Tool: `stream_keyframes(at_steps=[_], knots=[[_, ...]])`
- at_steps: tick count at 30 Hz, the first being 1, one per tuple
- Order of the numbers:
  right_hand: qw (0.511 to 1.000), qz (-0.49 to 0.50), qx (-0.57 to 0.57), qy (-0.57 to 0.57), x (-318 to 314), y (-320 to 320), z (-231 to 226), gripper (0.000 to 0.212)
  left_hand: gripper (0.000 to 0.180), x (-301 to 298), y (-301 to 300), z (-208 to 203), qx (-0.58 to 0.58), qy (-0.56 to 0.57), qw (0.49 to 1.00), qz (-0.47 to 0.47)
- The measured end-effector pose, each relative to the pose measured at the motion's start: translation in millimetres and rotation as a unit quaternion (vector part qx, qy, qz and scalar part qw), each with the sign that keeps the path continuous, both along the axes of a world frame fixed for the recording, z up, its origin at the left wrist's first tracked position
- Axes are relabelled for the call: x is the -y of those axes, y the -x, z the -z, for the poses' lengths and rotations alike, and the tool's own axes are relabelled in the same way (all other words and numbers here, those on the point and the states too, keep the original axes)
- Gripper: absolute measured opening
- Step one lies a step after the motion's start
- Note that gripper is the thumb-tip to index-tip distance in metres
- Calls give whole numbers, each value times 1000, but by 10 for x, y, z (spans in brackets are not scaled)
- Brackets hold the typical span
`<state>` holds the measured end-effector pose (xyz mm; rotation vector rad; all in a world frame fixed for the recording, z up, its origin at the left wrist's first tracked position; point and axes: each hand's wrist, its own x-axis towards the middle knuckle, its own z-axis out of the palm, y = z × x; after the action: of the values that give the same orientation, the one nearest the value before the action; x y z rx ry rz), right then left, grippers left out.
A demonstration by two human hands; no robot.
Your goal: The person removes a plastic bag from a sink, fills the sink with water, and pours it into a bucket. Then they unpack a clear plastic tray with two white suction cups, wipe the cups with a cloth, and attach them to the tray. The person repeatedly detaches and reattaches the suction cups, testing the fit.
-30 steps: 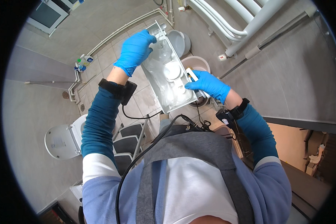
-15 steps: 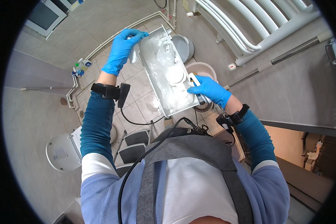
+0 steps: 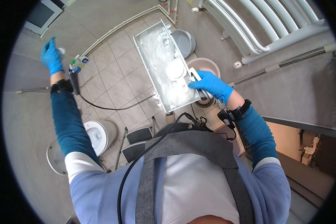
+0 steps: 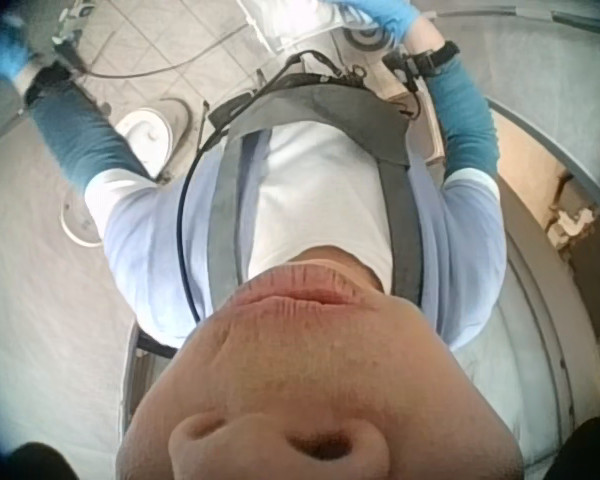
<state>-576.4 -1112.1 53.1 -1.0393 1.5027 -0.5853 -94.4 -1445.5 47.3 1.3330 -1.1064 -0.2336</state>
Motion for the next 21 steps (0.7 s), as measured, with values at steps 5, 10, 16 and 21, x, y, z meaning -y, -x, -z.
stream_keyframes(at_steps=[5, 10, 16, 21], knots=[[1000, 4, 4, -15, 120, -73, 41, 32, 45, 331, -1225, 635, 495, -72, 838, -216], [998, 30, 36, -33, 227, -137, 108, 33, 26, 12, -1240, 1180, 433, -411, 798, 82], [998, 37, 46, -27, 364, -179, 182, 35, 64, -809, 87, 1547, 259, -276, 900, 215], [994, 43, 101, -22, 440, -253, 159, 35, 46, -1635, 1356, 1106, -38, -332, 819, 466]])
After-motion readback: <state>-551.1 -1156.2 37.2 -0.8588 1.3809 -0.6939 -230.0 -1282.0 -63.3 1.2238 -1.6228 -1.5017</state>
